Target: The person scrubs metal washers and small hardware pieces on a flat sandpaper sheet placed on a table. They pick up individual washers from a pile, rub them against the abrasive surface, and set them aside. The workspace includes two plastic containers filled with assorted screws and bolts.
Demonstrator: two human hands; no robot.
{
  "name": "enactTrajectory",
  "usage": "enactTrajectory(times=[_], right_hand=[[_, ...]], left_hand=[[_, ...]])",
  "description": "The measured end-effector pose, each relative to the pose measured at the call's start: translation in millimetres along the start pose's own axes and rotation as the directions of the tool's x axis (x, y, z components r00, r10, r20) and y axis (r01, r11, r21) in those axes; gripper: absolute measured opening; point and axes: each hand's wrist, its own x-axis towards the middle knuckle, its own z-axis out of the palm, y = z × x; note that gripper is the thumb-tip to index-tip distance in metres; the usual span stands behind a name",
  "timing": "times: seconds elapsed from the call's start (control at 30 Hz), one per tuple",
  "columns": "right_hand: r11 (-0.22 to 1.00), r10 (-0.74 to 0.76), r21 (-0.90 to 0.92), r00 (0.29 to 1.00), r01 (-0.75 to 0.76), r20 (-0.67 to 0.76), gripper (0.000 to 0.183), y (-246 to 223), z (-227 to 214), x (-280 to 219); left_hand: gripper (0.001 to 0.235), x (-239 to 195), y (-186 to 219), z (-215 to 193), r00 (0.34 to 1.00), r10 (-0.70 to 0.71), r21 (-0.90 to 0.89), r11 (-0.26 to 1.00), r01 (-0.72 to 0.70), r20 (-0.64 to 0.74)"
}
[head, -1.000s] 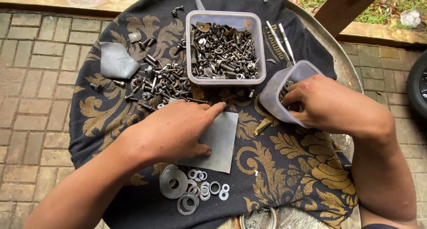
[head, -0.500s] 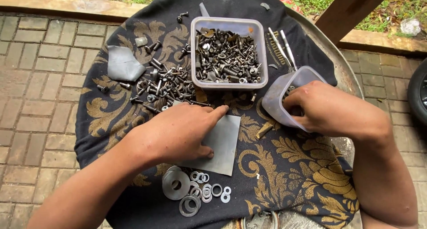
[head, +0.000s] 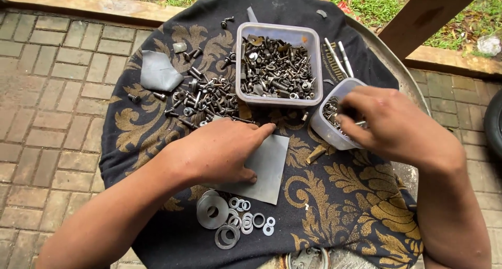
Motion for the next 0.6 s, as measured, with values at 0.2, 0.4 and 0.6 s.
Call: enactTrajectory(times=[0.2, 0.4, 0.6], right_hand=[[0.836, -0.291, 0.343, 0.875, 0.429, -0.387, 0.007, -18.9, -20.0, -6.9], [0.616, -0.139, 0.689, 0.914, 0.382, -0.382, 0.025, -31.0, -12.9, -8.1], [0.67, -0.054, 0.695, 0.95, 0.262, -0.306, 0.018, -36.5, -9.4, -7.2]], left_hand=[[0.097, 1.2, -3.9, 3.9, 1.0, 0.016, -0.01, 1.0, -0.016, -0.019], [0.091, -0.3, -1.2, 0.8, 1.0, -0.006, -0.018, 1.0, 0.006, 0.001], [0.08, 0.6, -4.0, 4.6, 0.998, 0.03, -0.006, 1.0, -0.03, -0.047]])
